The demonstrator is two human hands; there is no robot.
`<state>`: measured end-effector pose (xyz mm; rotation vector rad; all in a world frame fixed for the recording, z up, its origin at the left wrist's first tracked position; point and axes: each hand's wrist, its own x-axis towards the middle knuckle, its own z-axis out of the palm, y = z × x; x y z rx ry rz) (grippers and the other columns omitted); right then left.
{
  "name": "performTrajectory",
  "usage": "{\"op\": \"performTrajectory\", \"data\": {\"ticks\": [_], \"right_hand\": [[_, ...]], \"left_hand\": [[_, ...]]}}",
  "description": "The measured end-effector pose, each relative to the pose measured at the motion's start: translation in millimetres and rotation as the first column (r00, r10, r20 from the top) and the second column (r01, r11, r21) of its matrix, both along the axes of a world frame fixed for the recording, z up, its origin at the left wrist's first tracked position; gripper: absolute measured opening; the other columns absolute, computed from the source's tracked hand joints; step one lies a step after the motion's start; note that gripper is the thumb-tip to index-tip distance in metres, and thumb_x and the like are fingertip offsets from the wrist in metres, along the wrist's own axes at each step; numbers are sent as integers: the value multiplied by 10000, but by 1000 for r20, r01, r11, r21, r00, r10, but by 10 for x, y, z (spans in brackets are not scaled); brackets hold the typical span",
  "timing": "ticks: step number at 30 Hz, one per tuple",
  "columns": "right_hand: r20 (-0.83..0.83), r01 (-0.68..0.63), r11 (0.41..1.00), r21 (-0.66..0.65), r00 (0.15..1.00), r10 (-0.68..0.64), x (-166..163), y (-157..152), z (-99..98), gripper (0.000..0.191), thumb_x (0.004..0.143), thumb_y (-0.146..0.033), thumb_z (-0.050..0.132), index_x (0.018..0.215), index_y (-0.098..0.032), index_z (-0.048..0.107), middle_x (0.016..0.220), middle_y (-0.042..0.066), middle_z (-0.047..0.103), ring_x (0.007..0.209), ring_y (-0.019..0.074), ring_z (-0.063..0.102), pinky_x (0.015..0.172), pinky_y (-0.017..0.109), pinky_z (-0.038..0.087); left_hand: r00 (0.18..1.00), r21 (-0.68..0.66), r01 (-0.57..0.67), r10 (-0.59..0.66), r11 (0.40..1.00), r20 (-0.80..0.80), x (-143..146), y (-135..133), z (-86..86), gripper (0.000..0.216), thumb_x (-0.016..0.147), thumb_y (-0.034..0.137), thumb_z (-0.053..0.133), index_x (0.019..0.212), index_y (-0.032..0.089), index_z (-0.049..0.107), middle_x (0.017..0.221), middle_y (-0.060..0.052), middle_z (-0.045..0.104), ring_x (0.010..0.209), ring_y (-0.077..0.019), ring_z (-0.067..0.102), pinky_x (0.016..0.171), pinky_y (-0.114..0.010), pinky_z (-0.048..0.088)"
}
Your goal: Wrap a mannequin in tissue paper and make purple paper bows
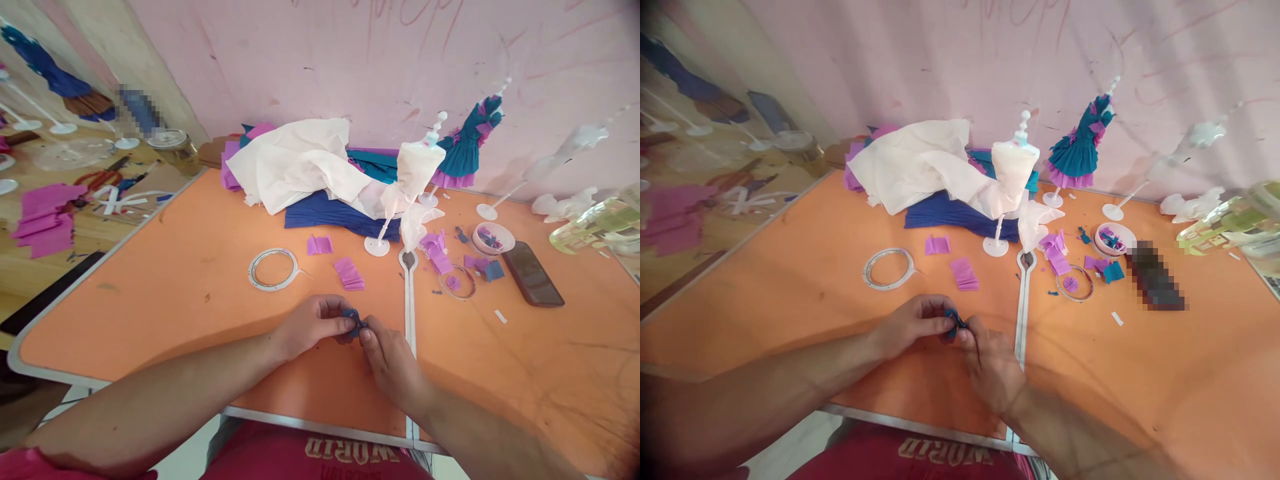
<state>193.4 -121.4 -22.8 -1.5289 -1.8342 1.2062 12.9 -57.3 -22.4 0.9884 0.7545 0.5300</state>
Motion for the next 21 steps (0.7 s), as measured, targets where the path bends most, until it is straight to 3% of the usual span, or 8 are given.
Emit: {"op": "performTrajectory", "data": {"ticks": [8,12,14,17,19,21], "right_hand": [[124,-5,1000,-5,992,6,3,17,-29,388,977,-496,215,829,-222,448,574,-32,493,515,145,489,508,240,290],[298,-7,1000,28,955,-2,123,98,40,384,981,-489,201,825,-222,428,554,-39,467,485,134,448,490,236,231],[452,-75,997,18,890,59,210,154,106,353,978,-474,247,834,-222,449,567,-29,511,485,132,461,484,235,200],[674,-208,978,-2,722,155,302,207,163,306,937,-496,386,850,-222,489,612,-1,593,491,138,504,480,247,143],[753,-248,968,30,642,141,325,214,150,299,924,-500,429,867,-217,509,651,17,625,514,146,539,483,256,123],[785,-256,963,83,612,94,341,213,117,279,930,-478,438,889,-216,526,704,28,640,559,149,568,486,259,125]], "left_hand": [[1000,19,11,-11,1000,-21,-5,-2,-7,219,775,340,708,832,139,641,733,-11,648,676,-129,609,697,-276,491],[997,56,-6,10,998,-80,-17,14,-7,221,785,337,699,844,132,641,762,-27,658,675,-130,616,702,-280,497],[991,103,-107,114,989,-68,-35,42,-4,215,792,336,692,831,135,630,739,-20,652,662,-124,607,693,-273,493],[951,145,-304,308,942,-5,-66,94,-11,210,784,344,701,826,155,619,696,7,630,649,-120,594,657,-256,481],[938,151,-345,348,926,7,-73,115,-18,218,768,354,715,822,161,629,696,10,628,655,-124,593,640,-253,475],[949,166,-305,314,938,-29,-62,112,-24,235,761,374,717,818,155,653,710,-5,643,666,-131,595,650,-260,478]]}}
